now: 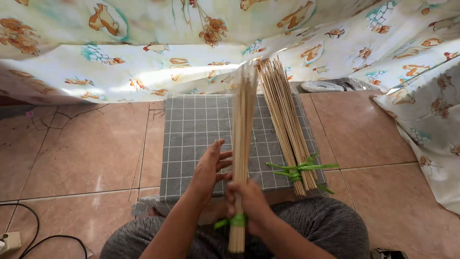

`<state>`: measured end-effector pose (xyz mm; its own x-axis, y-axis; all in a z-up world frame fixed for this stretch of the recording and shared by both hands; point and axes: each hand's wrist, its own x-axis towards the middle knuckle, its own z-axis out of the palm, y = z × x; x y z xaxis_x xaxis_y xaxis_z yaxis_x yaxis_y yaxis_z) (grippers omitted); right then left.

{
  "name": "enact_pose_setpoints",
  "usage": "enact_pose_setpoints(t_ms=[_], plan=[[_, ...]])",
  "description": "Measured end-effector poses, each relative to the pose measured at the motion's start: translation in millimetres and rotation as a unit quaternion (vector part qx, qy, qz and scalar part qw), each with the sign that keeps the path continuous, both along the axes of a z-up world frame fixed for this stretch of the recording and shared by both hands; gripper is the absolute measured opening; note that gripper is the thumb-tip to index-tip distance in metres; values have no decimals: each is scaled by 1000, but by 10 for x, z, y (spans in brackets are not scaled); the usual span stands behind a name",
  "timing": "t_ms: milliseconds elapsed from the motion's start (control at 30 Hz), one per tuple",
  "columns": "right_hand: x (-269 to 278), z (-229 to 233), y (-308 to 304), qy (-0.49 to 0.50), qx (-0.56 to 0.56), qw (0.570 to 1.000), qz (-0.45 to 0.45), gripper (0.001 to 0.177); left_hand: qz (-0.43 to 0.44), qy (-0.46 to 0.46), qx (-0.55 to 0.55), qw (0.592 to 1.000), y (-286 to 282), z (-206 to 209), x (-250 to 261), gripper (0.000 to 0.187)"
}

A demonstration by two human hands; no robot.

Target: Gathering thin wooden sticks into bundles and securing them with green plastic ties.

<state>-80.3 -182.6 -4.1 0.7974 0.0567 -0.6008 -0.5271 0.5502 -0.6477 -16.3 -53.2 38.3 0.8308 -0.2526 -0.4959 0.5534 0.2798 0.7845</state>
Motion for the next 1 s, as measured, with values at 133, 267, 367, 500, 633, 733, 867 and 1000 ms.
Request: enact_pose_setpoints(t_ms=[133, 267, 367, 500, 633, 733, 867, 1000], plan=[[222, -28, -251, 11, -12, 1000, -8, 16, -84, -7, 35, 996, -18, -99, -125, 80], [361, 46, -474, -69, -45, 997, -15, 16, -264, -148, 136, 944, 38, 80, -278, 102], [398, 128, -563, -100, -25, 995, -13, 27, -368, -284, 283, 839, -2, 233, -359, 140], [445, 48, -599, -106, -69, 991, -47, 29, -269, -530, 332, 732, -82, -160, -452, 112], [432, 72, -573, -108, -22, 994, -24, 29, -171, -666, 344, 640, -144, -180, -565, 76], [428, 99, -565, -93, -9, 995, -28, 30, -155, -660, 339, 653, -157, -191, -587, 68], [405, 231, -480, -68, -86, 994, -29, 29, -222, -563, 333, 723, -119, -60, -564, 84], [324, 64, -429, -64, -76, 995, -21, 29, -102, -477, 297, 821, -26, -97, -469, 85]])
